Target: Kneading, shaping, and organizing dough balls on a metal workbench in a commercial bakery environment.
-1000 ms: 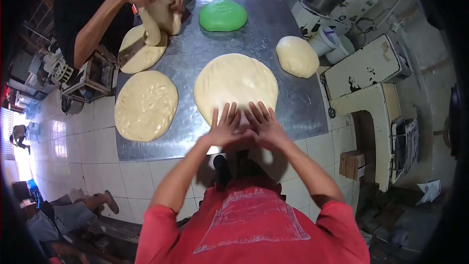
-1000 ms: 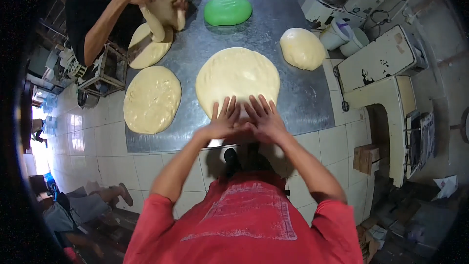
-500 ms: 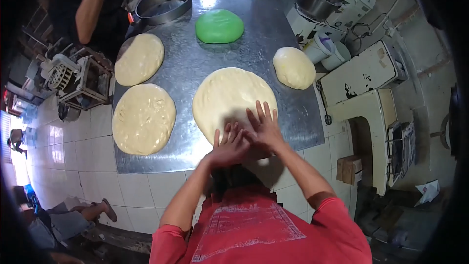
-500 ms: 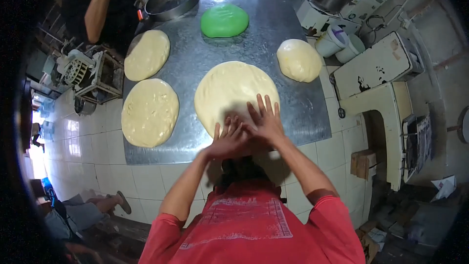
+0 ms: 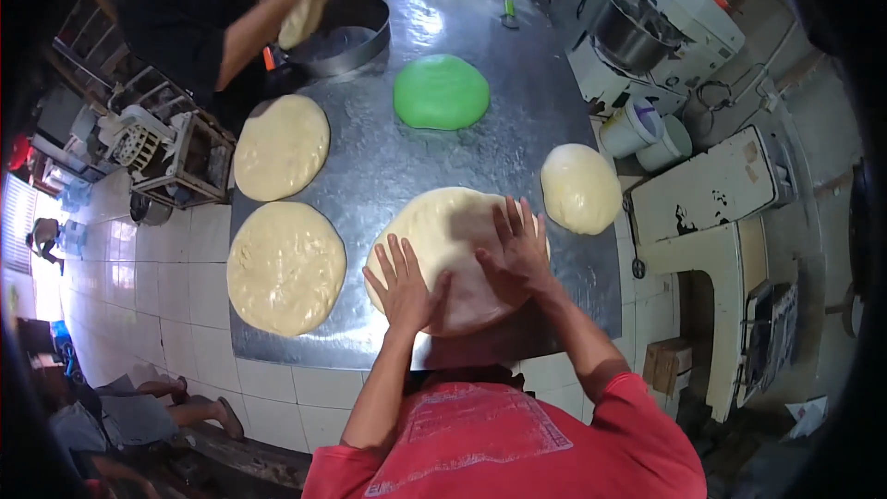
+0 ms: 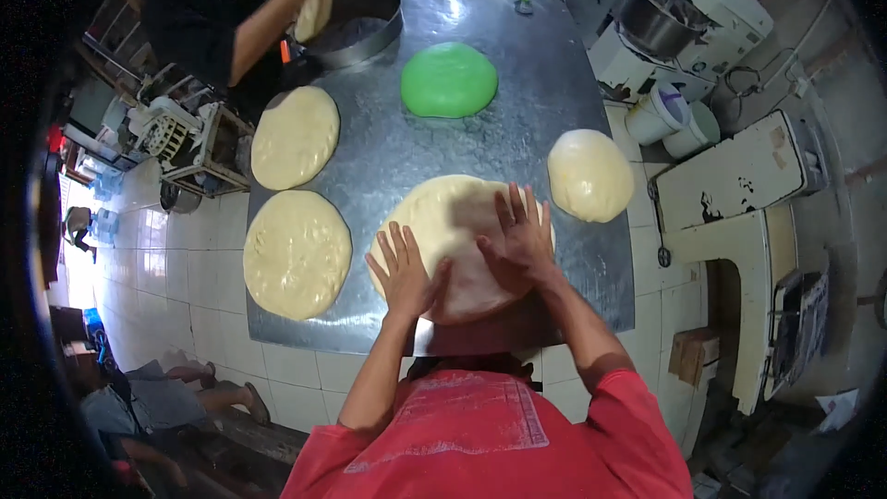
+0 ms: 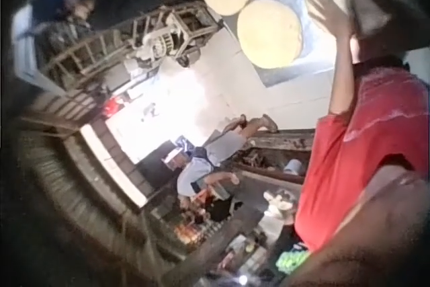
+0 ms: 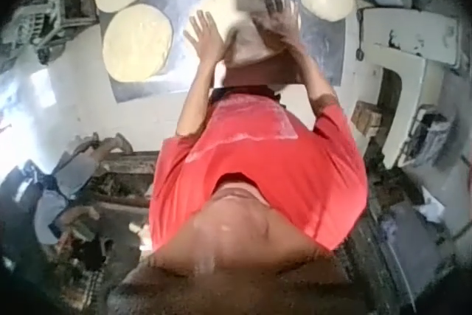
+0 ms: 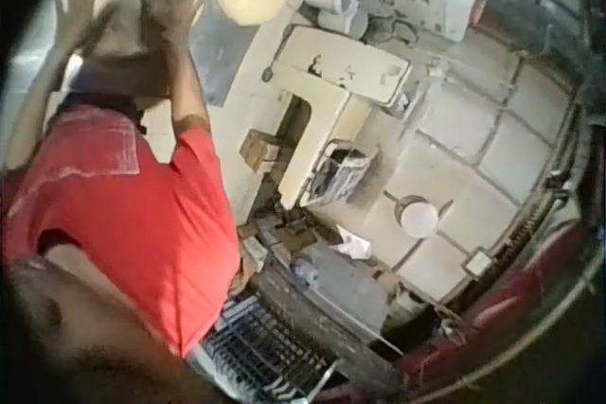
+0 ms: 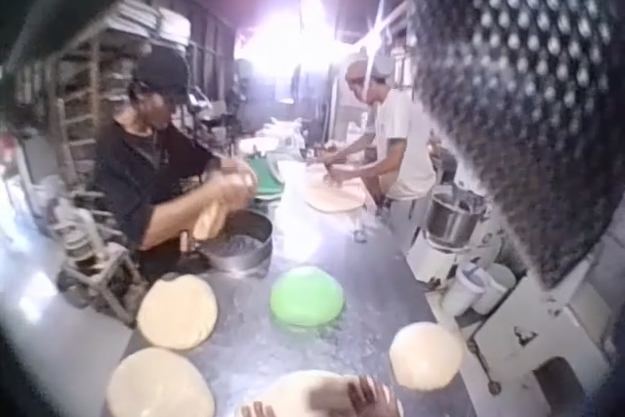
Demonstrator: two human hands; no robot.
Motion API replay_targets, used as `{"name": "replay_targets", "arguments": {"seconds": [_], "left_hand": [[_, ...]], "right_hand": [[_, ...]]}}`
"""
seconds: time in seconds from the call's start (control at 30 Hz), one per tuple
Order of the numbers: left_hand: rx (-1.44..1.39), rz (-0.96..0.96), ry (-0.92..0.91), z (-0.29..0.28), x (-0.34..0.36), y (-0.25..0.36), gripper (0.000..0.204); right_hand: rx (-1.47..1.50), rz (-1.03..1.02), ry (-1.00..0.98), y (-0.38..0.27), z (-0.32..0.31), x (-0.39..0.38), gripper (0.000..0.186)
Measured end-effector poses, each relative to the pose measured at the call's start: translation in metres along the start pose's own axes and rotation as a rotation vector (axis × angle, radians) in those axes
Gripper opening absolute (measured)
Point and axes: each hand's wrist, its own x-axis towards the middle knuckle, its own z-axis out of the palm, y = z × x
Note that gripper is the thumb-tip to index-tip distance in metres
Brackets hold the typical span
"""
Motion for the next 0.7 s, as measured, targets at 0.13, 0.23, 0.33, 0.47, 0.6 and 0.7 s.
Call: {"name": "replay_targets", "arguments": {"seconds": [0.13,0.23,0.33,0.47,0.6,0.7], "left_hand": [[-0.379,-0.241,-0.491,-0.034,0.038,-0.016,0.089],[-0.129,-0.076,-0.159,0.002,0.044,-0.006,0.087],[0.121,0.087,0.178,0.04,0.064,-0.002,0.085],[0.091,0.213,0.138,0.037,0.097,0.006,0.075],[-0.509,0.267,-0.454,0.028,0.176,-0.153,0.057],[-0.659,0.053,-0.313,-0.064,0.171,-0.043,0.058]], "right_hand": [[0.034,-0.026,-0.268,0.032,-0.025,0.048,0.074],[0.132,-0.16,-0.282,0.041,0.002,0.07,0.075],[0.214,-0.314,-0.077,0.001,0.042,0.058,0.077],[-0.01,-0.345,-0.223,0.051,0.038,0.103,0.082],[0.278,-0.488,-0.486,0.001,0.014,0.149,0.077],[0.554,0.0,-0.189,0.072,0.012,0.107,0.064]]}}
